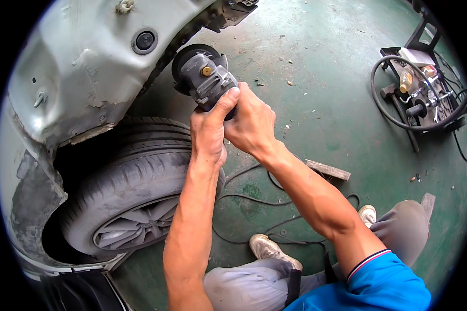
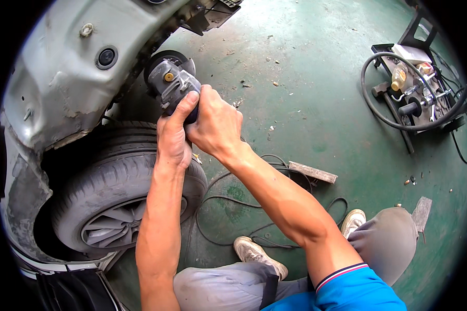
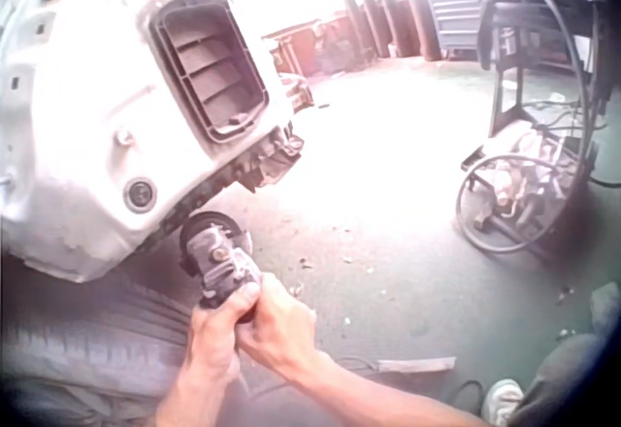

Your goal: The person uses an angle grinder on the front fender of a white car, removing paint and smoothing the metal surface. Sparks fly as the grinder moves along the panel, gradually exposing bare metal.

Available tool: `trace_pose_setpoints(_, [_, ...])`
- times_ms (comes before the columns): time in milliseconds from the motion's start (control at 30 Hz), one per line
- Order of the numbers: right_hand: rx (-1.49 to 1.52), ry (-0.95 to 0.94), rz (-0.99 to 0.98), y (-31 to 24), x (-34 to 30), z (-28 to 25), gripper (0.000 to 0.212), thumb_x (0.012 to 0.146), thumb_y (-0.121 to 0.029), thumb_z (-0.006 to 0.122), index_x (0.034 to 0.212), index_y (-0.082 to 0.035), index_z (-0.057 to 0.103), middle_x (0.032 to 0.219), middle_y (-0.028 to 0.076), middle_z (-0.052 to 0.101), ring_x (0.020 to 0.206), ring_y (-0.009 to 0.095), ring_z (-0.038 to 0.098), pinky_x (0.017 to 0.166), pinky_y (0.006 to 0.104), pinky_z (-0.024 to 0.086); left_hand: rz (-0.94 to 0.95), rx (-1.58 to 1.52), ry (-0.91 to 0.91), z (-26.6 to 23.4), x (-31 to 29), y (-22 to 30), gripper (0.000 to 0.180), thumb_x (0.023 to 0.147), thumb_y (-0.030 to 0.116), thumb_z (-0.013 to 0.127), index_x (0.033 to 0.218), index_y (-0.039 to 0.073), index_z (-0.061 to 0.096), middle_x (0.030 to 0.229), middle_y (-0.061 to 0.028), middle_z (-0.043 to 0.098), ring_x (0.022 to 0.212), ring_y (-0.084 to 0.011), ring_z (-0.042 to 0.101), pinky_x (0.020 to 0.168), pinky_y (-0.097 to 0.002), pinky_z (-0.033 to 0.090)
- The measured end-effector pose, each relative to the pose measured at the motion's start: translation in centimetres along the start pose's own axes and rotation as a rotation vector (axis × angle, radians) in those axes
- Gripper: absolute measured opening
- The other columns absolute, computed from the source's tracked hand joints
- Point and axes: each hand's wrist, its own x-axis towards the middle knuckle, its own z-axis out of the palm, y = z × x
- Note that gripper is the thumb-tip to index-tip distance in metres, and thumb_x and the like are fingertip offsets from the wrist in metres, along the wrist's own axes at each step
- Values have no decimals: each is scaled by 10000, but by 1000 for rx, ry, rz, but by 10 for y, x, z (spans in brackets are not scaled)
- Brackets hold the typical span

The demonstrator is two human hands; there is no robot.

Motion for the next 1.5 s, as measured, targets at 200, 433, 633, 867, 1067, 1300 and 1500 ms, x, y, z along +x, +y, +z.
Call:
trace_pose_setpoints(200, [-37, -4, -41, -2, 7, 4, 296, 824, -180, 689, 990, -17, 506, 939, 225, 671, 826, 471, 692, 694, 573, 532, 1, -50, 24, -3, 5, 4, 357, 906, 270, 816, 1121, 5, 712, 1085, -54, 703, 997, -135, 645, 950, -312, 491])
trace_pose_setpoints(433, [-54, -50, -25, -10, 12, 1, 298, 811, -152, 688, 990, -8, 498, 955, 228, 670, 830, 467, 698, 703, 573, 537, 22, -67, 39, -3, 9, 6, 336, 912, 246, 811, 1124, 5, 713, 1097, -52, 707, 1010, -140, 653, 950, -314, 499])
trace_pose_setpoints(633, [-69, -78, -25, -11, 12, 2, 307, 805, -139, 688, 1005, -3, 498, 968, 234, 674, 832, 469, 702, 712, 577, 538, 67, -101, 28, -3, 8, 8, 334, 919, 221, 802, 1160, 11, 707, 1117, -48, 704, 1017, -140, 654, 957, -312, 500])
trace_pose_setpoints(867, [-63, -93, -12, -16, 13, -1, 311, 810, -143, 680, 1015, 1, 495, 973, 251, 673, 839, 483, 697, 719, 582, 538, 6, -50, 52, -3, 6, 15, 346, 914, 245, 811, 1128, -11, 721, 1106, -61, 712, 1007, -140, 655, 957, -311, 500])
trace_pose_setpoints(1067, [-8, -44, 40, -5, 3, -6, 321, 831, -192, 684, 1012, -12, 489, 972, 247, 677, 852, 507, 681, 733, 604, 518, -1, 11, 19, 5, 0, 5, 372, 908, 284, 823, 1104, -17, 727, 1080, -69, 714, 980, -141, 657, 927, -312, 500])
trace_pose_setpoints(1300, [14, -3, 39, 4, 9, -4, 325, 862, -233, 677, 1009, -17, 484, 957, 247, 685, 855, 514, 676, 725, 611, 505, -28, 31, 13, 10, 11, 0, 364, 909, 286, 817, 1089, -17, 728, 1069, -75, 716, 968, -145, 662, 914, -318, 509])
trace_pose_setpoints(1500, [-1, 4, 24, -2, 20, -8, 323, 867, -234, 675, 1005, -12, 486, 960, 252, 686, 859, 513, 679, 730, 607, 509, -3, 20, 3, 17, 15, 12, 340, 920, 281, 803, 1072, -13, 727, 1043, -73, 719, 954, -143, 666, 905, -315, 514])
